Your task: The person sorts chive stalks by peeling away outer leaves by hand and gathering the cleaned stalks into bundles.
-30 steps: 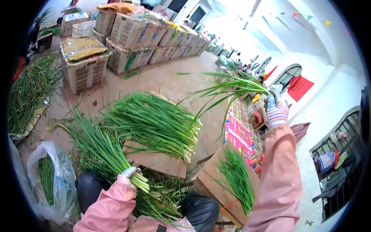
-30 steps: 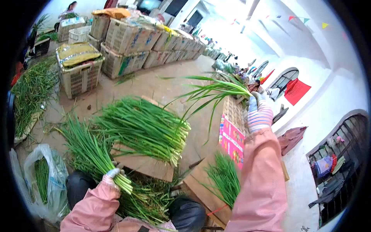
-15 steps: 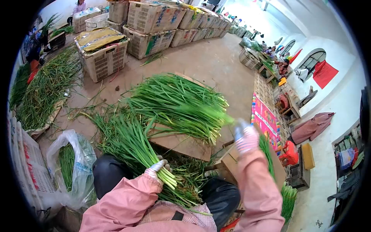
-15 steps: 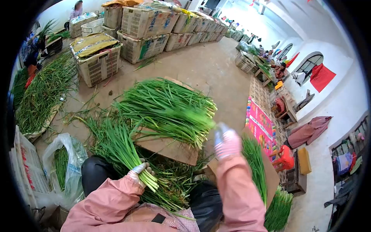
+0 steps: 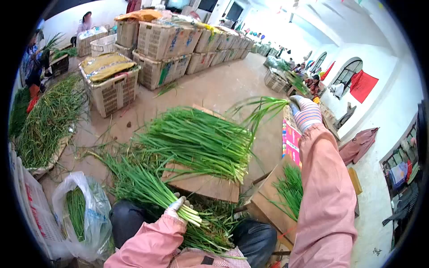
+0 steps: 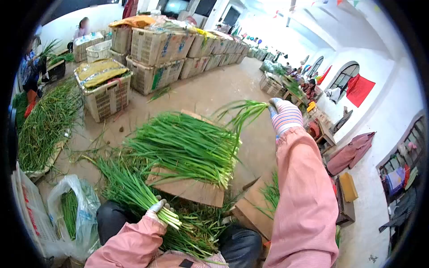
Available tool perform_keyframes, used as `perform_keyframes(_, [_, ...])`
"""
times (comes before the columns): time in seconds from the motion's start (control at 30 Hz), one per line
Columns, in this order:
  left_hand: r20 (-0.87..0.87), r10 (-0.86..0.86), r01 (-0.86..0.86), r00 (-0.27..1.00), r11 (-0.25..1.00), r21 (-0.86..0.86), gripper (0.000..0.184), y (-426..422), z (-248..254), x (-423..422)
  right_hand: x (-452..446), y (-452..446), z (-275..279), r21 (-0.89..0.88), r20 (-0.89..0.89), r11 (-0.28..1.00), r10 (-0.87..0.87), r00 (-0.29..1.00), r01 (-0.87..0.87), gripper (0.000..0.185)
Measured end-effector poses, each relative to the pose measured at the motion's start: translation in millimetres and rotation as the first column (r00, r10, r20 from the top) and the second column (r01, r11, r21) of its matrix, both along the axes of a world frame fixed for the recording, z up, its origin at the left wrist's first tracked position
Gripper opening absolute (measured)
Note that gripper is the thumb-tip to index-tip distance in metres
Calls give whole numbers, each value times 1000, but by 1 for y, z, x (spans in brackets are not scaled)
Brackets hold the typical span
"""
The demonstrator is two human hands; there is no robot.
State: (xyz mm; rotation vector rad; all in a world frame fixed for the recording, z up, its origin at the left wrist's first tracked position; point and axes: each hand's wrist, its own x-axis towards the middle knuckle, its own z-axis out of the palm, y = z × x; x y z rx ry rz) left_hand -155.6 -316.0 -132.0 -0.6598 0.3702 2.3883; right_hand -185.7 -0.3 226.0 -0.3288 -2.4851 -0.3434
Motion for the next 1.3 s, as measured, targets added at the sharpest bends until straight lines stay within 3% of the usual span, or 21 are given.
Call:
perform_keyframes(0.1, [-86,6,7,996,989,150,35,0,-9,-1,-10,11,21,47,-247,984,178,953,-171,23])
perform_keyframes(0.17, [-108,-19,35,994,988,152,37,-1,-10,1,-4,8,28,43,-301,969,245,922,-243,22])
perform_keyframes(0.23, [-117,-42,53,992,995,88,38,-1,-2,4,6,-13,15,-95,-411,931,286,866,-353,22])
perform_keyframes(0.27, [-98,-49,55,994,996,66,35,1,3,6,11,-20,0,-55,-417,919,335,845,-391,22])
perform_keyframes(0.37, [-58,-78,82,995,993,82,30,6,4,15,39,-39,-76,-165,-306,875,393,867,-455,24])
perform_keyframes(0.43, [-148,-147,173,978,967,184,28,6,7,24,63,-68,-139,-265,-199,865,383,902,-426,20])
perform_keyframes(0.5, [-85,-210,215,974,975,58,26,4,12,37,89,-85,-214,-436,-87,818,377,922,-376,20])
perform_keyframes(0.57, [-73,-273,273,959,962,-10,26,3,10,49,119,-106,-269,-745,-76,616,306,949,-258,18])
perform_keyframes(0.6, [-35,-247,247,968,969,18,26,8,-17,52,134,-115,-282,-751,-62,610,318,946,-254,19])
perform_keyframes(0.63, [-13,-291,289,957,955,-67,25,9,-21,54,145,-122,-291,-753,-54,607,331,942,-256,20])
perform_keyframes(0.67, [-55,-301,297,952,953,-65,24,10,-24,55,154,-130,-299,-727,-133,608,331,934,-319,19])
perform_keyframes(0.77, [-187,-327,311,927,944,-107,28,17,-26,56,176,-152,-287,-774,-76,552,406,911,-311,20])
perform_keyframes(0.83, [-171,-440,430,882,898,-91,33,19,-41,48,182,-160,-292,-740,-120,552,454,883,-384,21])
perform_keyframes(0.9, [-308,-359,361,881,931,-53,35,25,-40,48,186,-162,-301,-772,-133,453,571,810,-446,23])
perform_keyframes(1.0, [-167,-435,408,885,896,-175,27,26,-30,41,193,-169,-307,-809,-107,400,621,777,-431,26])
perform_keyframes(1.03, [-122,-516,506,848,856,-104,23,21,-30,35,194,-168,-311,-818,-100,375,653,751,-436,25])
perform_keyframes(1.13, [-109,-439,418,892,892,-173,25,18,-29,35,200,-162,-295,-940,-155,95,738,657,-329,31])
perform_keyframes(1.17, [-106,-443,421,890,890,-177,25,16,-30,33,204,-152,-289,-950,-154,91,692,706,-297,35])
perform_keyframes(1.23, [-97,-437,428,894,899,-94,35,15,-26,33,209,-146,-309,-917,-107,-398,221,969,-11,37])
perform_keyframes(1.27, [-113,-436,430,893,900,-75,34,15,-23,34,200,-132,-323,-985,-30,-171,282,959,20,41])
perform_keyframes(1.3, [-111,-445,439,889,896,-75,34,17,-24,34,192,-129,-328,-952,-41,-304,272,962,45,49])
